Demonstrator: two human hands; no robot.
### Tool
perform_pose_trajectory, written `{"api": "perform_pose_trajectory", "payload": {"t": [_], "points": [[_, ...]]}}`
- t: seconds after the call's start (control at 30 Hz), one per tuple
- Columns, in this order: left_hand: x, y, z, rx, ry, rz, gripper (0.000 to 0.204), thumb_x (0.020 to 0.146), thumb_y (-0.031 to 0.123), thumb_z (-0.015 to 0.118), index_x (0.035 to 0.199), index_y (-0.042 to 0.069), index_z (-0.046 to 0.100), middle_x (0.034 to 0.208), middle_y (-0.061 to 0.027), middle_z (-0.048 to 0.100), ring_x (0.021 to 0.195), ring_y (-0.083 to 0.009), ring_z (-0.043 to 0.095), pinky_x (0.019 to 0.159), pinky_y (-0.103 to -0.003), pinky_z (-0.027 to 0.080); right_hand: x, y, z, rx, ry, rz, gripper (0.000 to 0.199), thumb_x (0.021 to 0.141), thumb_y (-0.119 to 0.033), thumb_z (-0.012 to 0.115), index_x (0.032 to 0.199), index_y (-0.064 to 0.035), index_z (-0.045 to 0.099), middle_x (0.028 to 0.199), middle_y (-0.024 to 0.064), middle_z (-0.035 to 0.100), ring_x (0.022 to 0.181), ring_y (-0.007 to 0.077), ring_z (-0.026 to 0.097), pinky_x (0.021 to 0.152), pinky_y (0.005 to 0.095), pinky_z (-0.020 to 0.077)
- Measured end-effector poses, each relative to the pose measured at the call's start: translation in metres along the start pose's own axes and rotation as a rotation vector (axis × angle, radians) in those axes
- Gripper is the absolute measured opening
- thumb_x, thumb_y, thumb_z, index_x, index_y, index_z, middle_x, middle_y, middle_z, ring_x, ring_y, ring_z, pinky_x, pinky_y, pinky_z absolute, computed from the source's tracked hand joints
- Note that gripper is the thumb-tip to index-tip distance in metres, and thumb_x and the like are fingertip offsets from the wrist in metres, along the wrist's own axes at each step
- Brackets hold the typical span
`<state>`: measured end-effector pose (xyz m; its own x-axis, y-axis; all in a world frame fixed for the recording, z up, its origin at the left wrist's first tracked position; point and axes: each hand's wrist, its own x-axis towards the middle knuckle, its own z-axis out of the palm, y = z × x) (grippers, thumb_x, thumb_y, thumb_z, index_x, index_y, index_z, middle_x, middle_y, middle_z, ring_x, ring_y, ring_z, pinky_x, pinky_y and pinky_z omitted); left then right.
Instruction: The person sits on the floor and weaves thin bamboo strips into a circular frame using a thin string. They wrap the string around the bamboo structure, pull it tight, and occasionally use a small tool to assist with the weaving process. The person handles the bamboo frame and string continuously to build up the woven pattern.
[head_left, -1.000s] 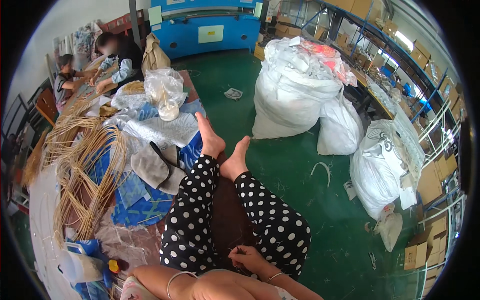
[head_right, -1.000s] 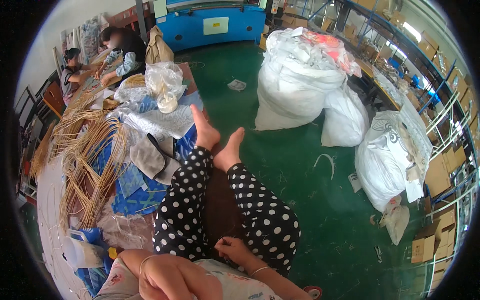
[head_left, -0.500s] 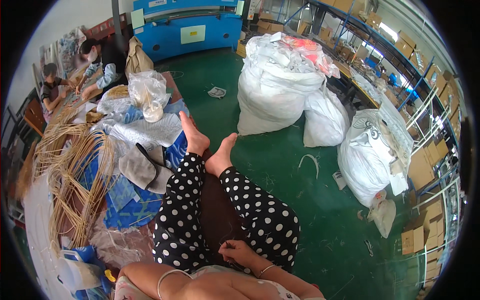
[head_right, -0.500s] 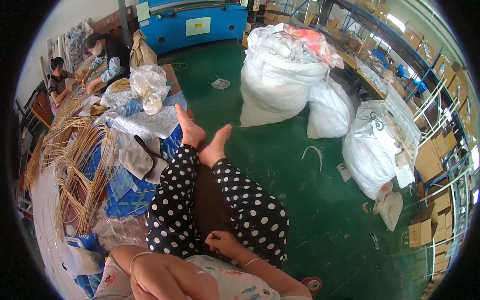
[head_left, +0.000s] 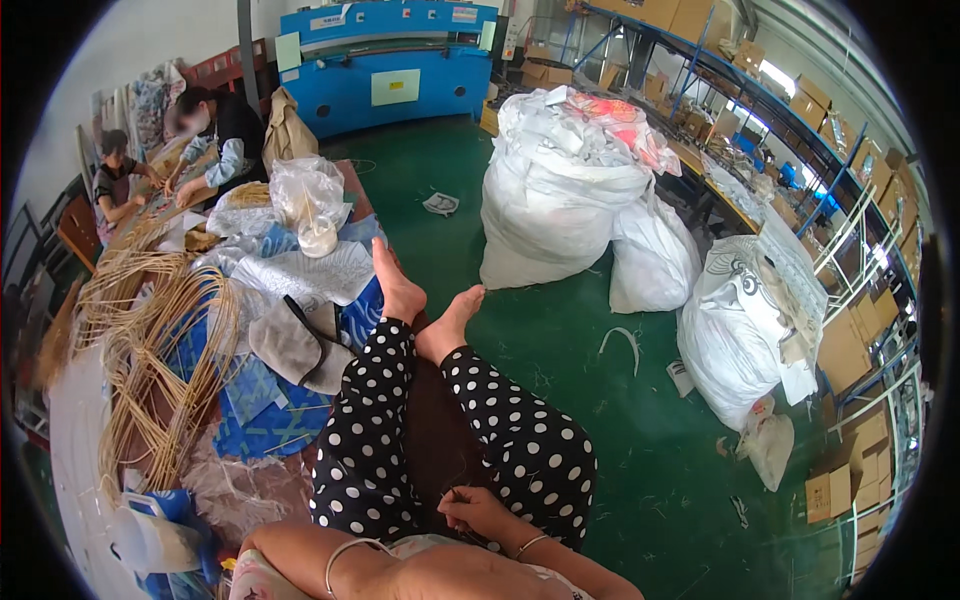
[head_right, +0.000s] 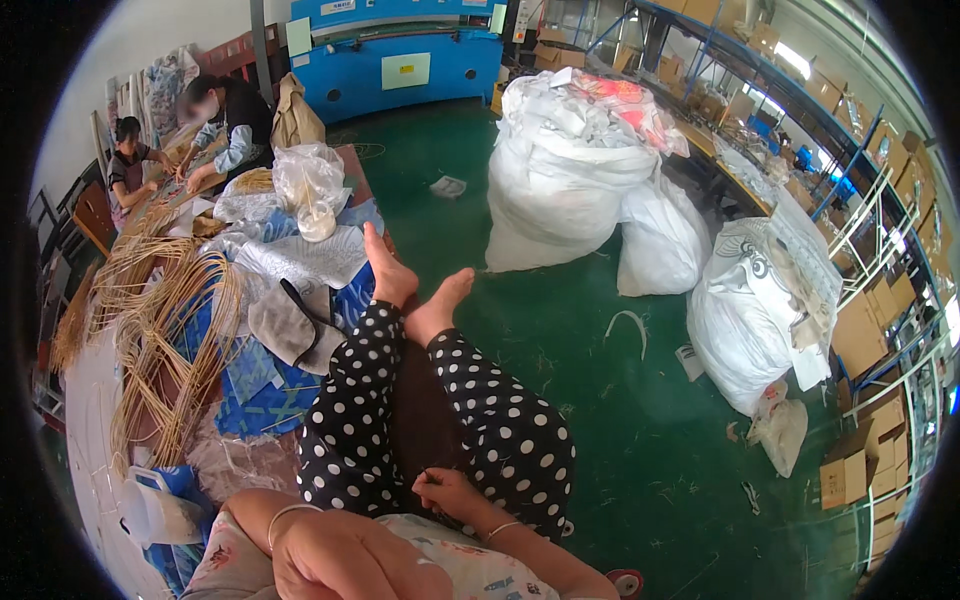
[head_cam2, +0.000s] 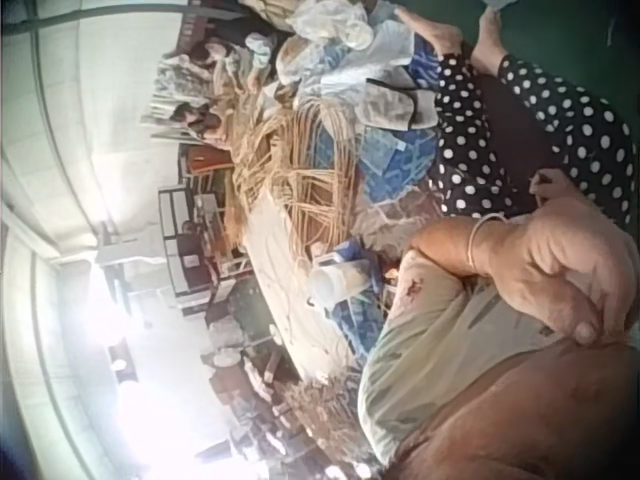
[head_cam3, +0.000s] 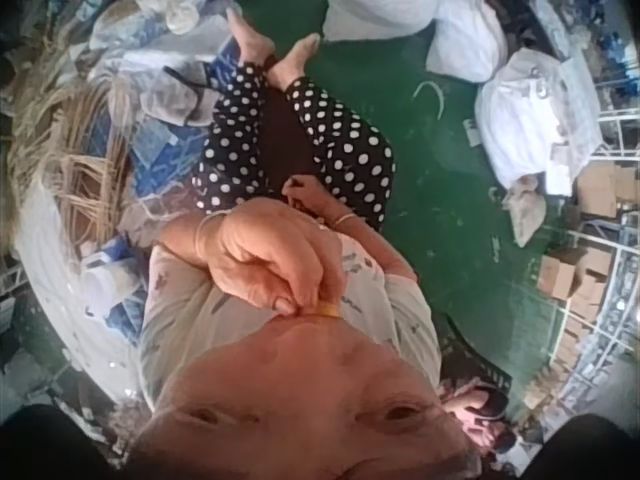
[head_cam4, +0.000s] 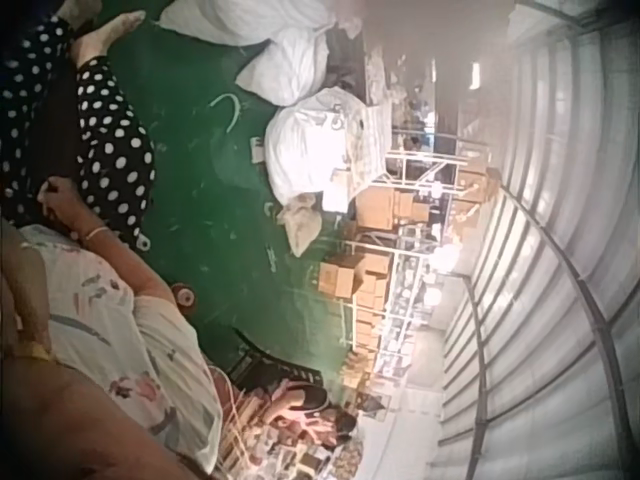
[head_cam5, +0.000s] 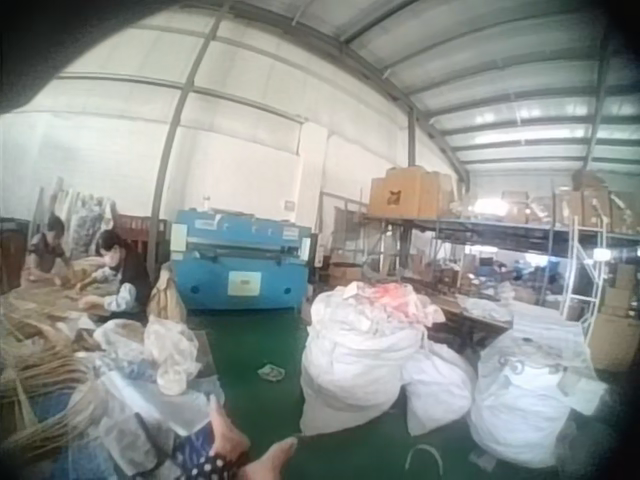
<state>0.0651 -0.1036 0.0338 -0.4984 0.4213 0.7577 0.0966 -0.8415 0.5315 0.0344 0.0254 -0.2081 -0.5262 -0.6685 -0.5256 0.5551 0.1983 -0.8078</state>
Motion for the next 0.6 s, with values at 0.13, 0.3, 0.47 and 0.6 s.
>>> {"api": "perform_pose_trajectory", "payload": {"t": [0.13,0.3,0.47,0.6], "points": [[0.000,0.001,0.004,-0.026,0.051,0.008,0.011,0.080,0.004,0.058,0.089,-0.003,0.056,0.089,-0.0202,0.057,0.075,-0.0275,0.056,0.065,-0.034,0.045,0.001,0.000,0.001,0.004,-0.018,-0.001,0.012,0.082,-0.018,0.059,0.081,-0.0064,0.056,0.062,-0.0008,0.053,0.054,0.0053,0.047,0.049,0.0185,0.0378],[0.000,-0.002,0.006,-0.074,0.029,0.009,0.010,0.081,0.005,0.057,0.087,-0.003,0.056,0.088,-0.0195,0.057,0.076,-0.0275,0.056,0.065,-0.034,0.045,-0.004,-0.004,0.001,-0.007,-0.004,-0.024,0.013,0.082,-0.018,0.059,0.081,-0.0054,0.056,0.062,-0.0003,0.054,0.053,0.0054,0.047,0.048,0.0189,0.0377],[0.007,-0.011,0.000,-0.115,-0.153,0.101,0.010,0.082,0.004,0.054,0.085,-0.005,0.055,0.086,-0.0184,0.057,0.076,-0.0285,0.057,0.065,-0.034,0.046,-0.004,-0.003,0.002,-0.027,0.008,-0.017,0.013,0.082,-0.018,0.058,0.080,-0.0057,0.056,0.062,-0.0006,0.053,0.052,0.0051,0.046,0.048,0.0189,0.0374],[0.011,-0.019,0.008,0.105,0.063,0.121,0.010,0.082,0.001,0.052,0.088,-0.007,0.054,0.084,-0.0163,0.057,0.076,-0.0301,0.058,0.068,-0.035,0.048,0.000,0.013,-0.005,-0.004,0.032,-0.046,0.013,0.082,-0.019,0.058,0.079,-0.0060,0.056,0.061,-0.0007,0.053,0.051,0.0052,0.046,0.048,0.0188,0.0375]]}}
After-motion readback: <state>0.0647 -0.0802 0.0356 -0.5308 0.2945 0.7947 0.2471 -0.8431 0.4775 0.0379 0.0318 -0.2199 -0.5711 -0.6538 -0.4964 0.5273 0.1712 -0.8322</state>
